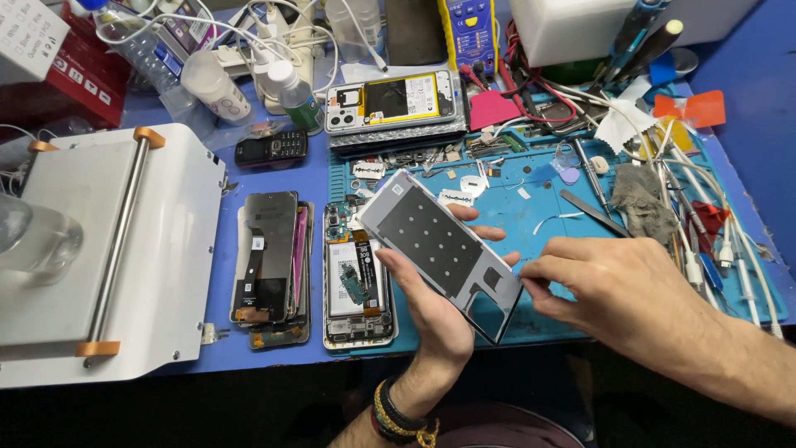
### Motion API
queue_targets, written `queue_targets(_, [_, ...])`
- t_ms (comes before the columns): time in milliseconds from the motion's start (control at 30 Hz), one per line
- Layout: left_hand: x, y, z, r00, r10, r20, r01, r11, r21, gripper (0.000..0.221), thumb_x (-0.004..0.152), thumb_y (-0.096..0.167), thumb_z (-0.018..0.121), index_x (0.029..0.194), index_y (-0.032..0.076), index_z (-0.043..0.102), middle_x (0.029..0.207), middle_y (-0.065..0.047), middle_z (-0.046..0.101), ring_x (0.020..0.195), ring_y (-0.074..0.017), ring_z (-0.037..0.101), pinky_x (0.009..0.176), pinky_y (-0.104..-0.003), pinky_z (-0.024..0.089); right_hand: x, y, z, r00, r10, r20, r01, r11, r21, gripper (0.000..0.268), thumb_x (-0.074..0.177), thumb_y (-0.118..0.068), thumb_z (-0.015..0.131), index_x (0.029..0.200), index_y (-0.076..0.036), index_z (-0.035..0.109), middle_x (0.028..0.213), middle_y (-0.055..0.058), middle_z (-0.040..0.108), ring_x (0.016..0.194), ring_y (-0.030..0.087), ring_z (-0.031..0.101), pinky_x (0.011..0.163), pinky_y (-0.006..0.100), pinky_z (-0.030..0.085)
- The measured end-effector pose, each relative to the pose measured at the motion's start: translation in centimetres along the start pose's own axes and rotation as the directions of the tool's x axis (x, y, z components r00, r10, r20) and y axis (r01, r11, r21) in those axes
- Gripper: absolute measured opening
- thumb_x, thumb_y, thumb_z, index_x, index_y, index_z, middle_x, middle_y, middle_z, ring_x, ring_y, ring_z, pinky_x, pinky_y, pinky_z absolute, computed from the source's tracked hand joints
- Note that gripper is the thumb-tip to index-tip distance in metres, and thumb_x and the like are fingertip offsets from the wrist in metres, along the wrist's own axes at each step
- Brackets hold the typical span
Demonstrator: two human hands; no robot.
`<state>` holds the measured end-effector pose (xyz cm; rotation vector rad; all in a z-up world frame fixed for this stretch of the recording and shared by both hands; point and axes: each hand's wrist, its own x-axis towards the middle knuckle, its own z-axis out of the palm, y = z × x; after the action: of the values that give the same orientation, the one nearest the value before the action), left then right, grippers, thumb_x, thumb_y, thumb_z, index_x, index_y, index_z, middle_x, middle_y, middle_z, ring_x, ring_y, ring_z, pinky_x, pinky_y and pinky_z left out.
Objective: The person applies adhesive tape to the edges of a smartphone back cover, using scissors to cut the tape and fingers to smooth it down. They handle the back cover and a disassembled phone chassis on a cluttered workbench.
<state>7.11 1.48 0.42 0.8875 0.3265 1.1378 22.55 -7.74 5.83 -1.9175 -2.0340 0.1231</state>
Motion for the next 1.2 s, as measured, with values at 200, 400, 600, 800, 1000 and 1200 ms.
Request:
queue_targets(200, [0.2,0.6,0.1,1.000,-0.008,-0.015,0.008,1.000,0.004,0.083,0.095,0.071,0.011,0.144,0.011,0.041,0.127,-0.013,0.057,0.101,-0.0252,0.068,0.080,-0.048,0.066,0.2,-0.1,-0.4,0.994,-0.080,-0.073,0.078,0.997,-0.025,0.017,0.076,-0.022,0.077,0.092,-0.020,0.074,0.080,-0.009,0.071,0.051,0.016,0.065,0.044,0.033,0.050])
queue_targets(400, [0.1,0.5,0.0,1.000,0.004,0.002,-0.004,1.000,-0.019,0.082,0.095,0.071,0.013,0.145,0.011,0.040,0.127,-0.014,0.057,0.101,-0.0262,0.068,0.080,-0.050,0.066,1.0,0.3,-1.0,0.987,0.148,0.069,-0.161,0.954,0.252,0.012,0.074,-0.023,0.083,0.086,-0.021,0.087,0.069,-0.008,0.079,0.045,0.011,0.061,0.041,0.027,0.050])
queue_targets(600, [0.0,0.4,0.0,1.000,0.000,-0.006,0.000,0.999,-0.049,0.082,0.096,0.070,0.012,0.149,0.012,0.038,0.127,-0.015,0.057,0.101,-0.0262,0.068,0.080,-0.050,0.065,1.1,0.4,-1.0,0.985,0.147,0.092,-0.165,0.955,0.248,0.014,0.072,-0.021,0.084,0.085,-0.021,0.087,0.069,-0.008,0.078,0.045,0.010,0.061,0.041,0.026,0.052])
queue_targets(800, [0.0,0.5,0.2,1.000,-0.006,-0.005,0.006,1.000,-0.007,0.083,0.095,0.071,0.012,0.147,0.013,0.038,0.128,-0.014,0.057,0.101,-0.0249,0.067,0.081,-0.049,0.065,0.8,0.3,-0.9,0.991,0.085,0.100,-0.096,0.990,0.102,0.017,0.073,-0.025,0.081,0.090,-0.025,0.082,0.075,-0.010,0.077,0.049,0.014,0.067,0.047,0.031,0.055])
queue_targets(1000, [0.3,0.4,0.2,0.997,-0.064,-0.031,0.063,0.997,-0.046,0.085,0.093,0.073,0.013,0.145,0.013,0.043,0.126,-0.013,0.058,0.101,-0.0256,0.068,0.082,-0.051,0.064,0.0,-0.1,-0.5,0.995,-0.100,-0.012,0.097,0.987,-0.126,0.016,0.077,-0.028,0.077,0.089,-0.020,0.069,0.077,-0.008,0.067,0.056,0.017,0.065,0.045,0.035,0.050])
queue_targets(1200, [0.4,1.0,-0.1,0.989,-0.130,-0.064,0.114,0.970,-0.214,0.085,0.096,0.075,0.017,0.139,0.009,0.050,0.125,-0.014,0.060,0.099,-0.0278,0.068,0.077,-0.051,0.064,0.3,-0.4,-1.9,0.999,-0.036,0.021,0.032,0.989,0.147,0.018,0.075,-0.014,0.077,0.093,-0.017,0.077,0.075,-0.006,0.071,0.045,0.017,0.060,0.044,0.032,0.050])
